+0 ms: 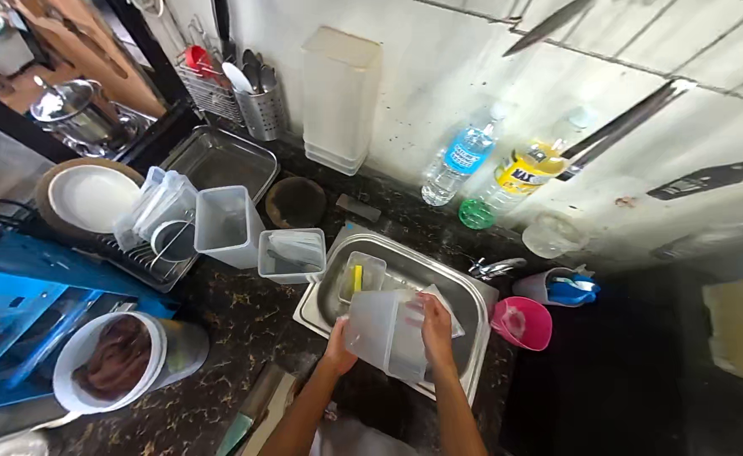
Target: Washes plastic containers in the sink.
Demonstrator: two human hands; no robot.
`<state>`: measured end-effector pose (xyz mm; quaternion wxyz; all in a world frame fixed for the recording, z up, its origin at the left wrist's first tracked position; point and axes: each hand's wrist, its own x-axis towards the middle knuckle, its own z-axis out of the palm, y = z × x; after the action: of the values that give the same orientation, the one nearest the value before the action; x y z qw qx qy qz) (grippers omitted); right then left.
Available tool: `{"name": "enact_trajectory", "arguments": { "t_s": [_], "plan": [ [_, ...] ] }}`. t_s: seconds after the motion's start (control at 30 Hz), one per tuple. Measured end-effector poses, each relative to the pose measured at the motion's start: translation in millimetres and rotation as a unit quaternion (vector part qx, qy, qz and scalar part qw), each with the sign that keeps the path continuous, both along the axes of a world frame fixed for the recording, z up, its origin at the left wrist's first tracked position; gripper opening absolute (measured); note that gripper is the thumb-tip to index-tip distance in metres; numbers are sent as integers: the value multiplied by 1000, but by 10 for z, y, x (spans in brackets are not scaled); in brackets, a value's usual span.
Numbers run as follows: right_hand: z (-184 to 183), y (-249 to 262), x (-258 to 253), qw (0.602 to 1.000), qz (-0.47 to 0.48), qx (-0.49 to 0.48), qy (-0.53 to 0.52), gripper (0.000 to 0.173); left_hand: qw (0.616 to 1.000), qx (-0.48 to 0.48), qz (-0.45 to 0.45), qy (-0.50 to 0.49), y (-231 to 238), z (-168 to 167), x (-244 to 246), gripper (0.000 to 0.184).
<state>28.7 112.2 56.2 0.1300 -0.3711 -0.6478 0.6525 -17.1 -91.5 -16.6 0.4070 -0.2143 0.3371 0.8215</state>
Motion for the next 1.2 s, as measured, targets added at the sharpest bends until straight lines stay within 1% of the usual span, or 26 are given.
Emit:
{"name": "enact_trajectory", "arguments": {
  "t_s": [0.07, 0.1, 0.17, 0.2, 0.23, 0.33, 0.4, 0.43, 0.47, 0.5, 0.53, 0.6, 0.63, 0.67, 0.7, 0.73, 0.8, 0.83, 0.9, 0.97, 1.0, 1.03, 1.07, 1.1, 1.13, 1.2],
  "plan": [
    [-38, -117, -203, 998, -50, 1, 29, 36, 993, -39, 109, -37, -1, 158, -25, 53],
    [-44, -193, -291, 997, -62, 2, 35, 34, 986, -47, 149, -57, -16, 267, 12, 55],
    [-41, -422, -449, 997, -72, 14, 28, 33, 975, -53, 199, -77, -38, 477, 150, 55],
    [-26, -556, -511, 997, -74, 22, 17, 33, 971, -46, 219, -82, -65, 525, 225, 53],
    [-5, -671, -567, 998, -67, 15, 6, 33, 967, -29, 238, -91, -100, 527, 286, 52],
    [-54, -921, -706, 998, -13, -56, -29, 34, 952, 71, 264, -139, -278, 451, 380, 62],
    [-207, -917, -852, 996, 22, -39, -77, 37, 950, 80, 260, -152, -416, 408, 356, 65],
    [-334, -830, -974, 992, 50, 9, -117, 38, 952, 80, 250, -155, -495, 385, 321, 66],
    [-460, -708, -1131, 975, 102, 75, -182, 36, 956, 86, 234, -157, -584, 351, 286, 69],
    [-573, -606, -1290, 940, 170, 133, -264, 36, 958, 103, 214, -163, -686, 307, 288, 75],
    [-731, -568, -1435, 901, 222, 167, -333, 44, 959, 115, 195, -170, -777, 286, 318, 78],
    [-1122, -559, -1735, 850, 272, 177, -415, 68, 960, 132, 169, -181, -874, 270, 321, 83],
    [-1263, -553, -1834, 837, 285, 173, -433, 75, 960, 135, 160, -185, -899, 281, 309, 84],
    [-1355, -535, -1879, 834, 292, 170, -437, 76, 959, 136, 158, -190, -913, 306, 295, 83],
    [-1406, -499, -1890, 838, 296, 167, -427, 73, 958, 140, 158, -196, -923, 333, 275, 81],
    [-1370, -465, -1882, 848, 296, 162, -407, 68, 958, 141, 154, -198, -934, 365, 235, 80],
    [-1062, -378, -1747, 886, 266, 162, -344, 68, 961, 123, 140, -205, -920, 451, 150, 79],
    [-787, -326, -1576, 904, 234, 165, -317, 69, 963, 105, 131, -212, -882, 505, 132, 79],
    [-75, -199, -1106, 923, 178, 191, -283, 67, 969, 63, 105, -213, -730, 614, 97, 80],
    [687, -133, -510, 917, 161, 242, -271, 58, 978, 19, 69, -196, -521, 716, 102, 79],
    [1005, -155, -233, 910, 162, 272, -266, 53, 981, -1, 53, -187, -401, 779, 104, 77],
    [1231, -220, -9, 900, 173, 301, -264, 47, 984, -24, 37, -174, -283, 846, 109, 75],
    [1349, -316, 147, 886, 189, 331, -262, 42, 986, -45, 22, -159, -157, 902, 118, 72],
    [1340, -423, 241, 871, 209, 363, -255, 37, 989, -60, 6, -136, -39, 937, 141, 68],
    [1203, -526, 282, 859, 229, 394, -235, 33, 992, -75, -9, -101, 70, 958, 169, 63],
    [768, -673, 309, 845, 252, 441, -170, 25, 993, -109, -34, -11, 253, 1001, 231, 51]
  ]
}}
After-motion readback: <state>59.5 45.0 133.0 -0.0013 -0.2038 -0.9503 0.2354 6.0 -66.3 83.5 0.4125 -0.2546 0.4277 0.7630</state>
